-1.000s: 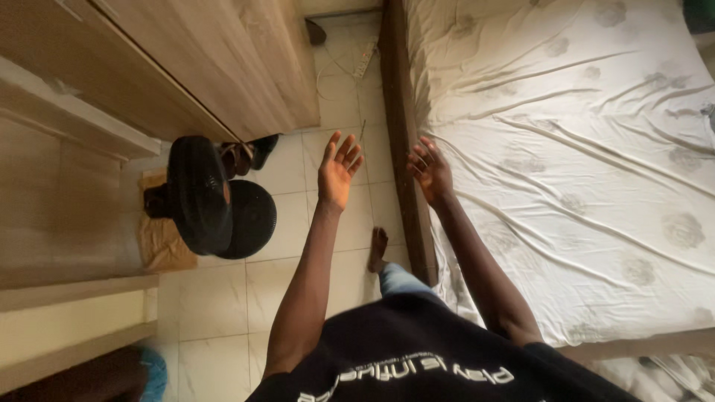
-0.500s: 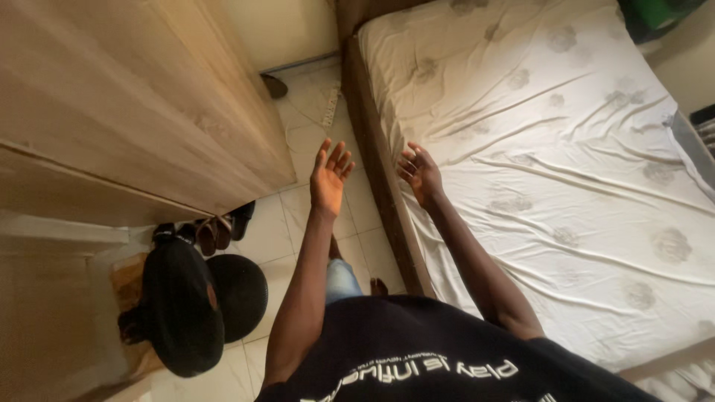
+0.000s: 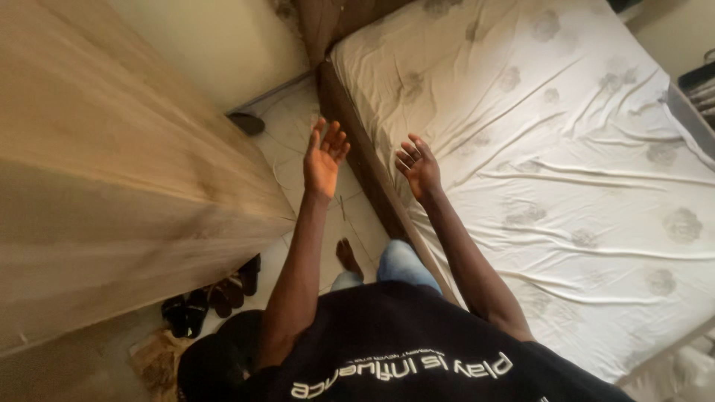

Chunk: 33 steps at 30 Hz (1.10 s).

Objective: The person gathers a white bedsheet from a mattress, bundles it together, and then unfolds a colorful patterned sheet on the mattress.

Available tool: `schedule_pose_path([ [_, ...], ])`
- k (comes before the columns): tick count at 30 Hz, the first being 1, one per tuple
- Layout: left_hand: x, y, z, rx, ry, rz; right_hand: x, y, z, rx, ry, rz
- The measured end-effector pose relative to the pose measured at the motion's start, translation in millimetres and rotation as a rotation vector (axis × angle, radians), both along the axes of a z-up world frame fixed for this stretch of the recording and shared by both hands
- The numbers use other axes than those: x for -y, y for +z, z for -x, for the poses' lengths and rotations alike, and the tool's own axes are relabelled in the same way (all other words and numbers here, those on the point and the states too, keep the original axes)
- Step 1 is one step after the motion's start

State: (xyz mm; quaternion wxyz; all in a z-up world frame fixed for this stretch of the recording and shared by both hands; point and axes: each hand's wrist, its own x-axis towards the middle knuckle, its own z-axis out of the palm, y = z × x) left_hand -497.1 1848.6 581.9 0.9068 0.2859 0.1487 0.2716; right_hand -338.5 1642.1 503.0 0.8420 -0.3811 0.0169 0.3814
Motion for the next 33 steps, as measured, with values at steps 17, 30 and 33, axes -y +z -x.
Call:
schedule_pose_path([
  [17, -148.7, -64.3, -187.3, -0.162, -0.117, 0.054, -147.2, -43.4, -169.6, -0.085, -0.063, 0.068],
  [30, -259.0, -173.1, -320.1, -0.457, -0.280, -0.088, -261.0, -96.1, -260.6, -0.158, -0.088, 0.206],
  [33, -293.9, -243.2, -361.5, -0.708, -0.373, -0.240, -295.4, -144.5, -271.4, -0.167, -0.061, 0.294],
])
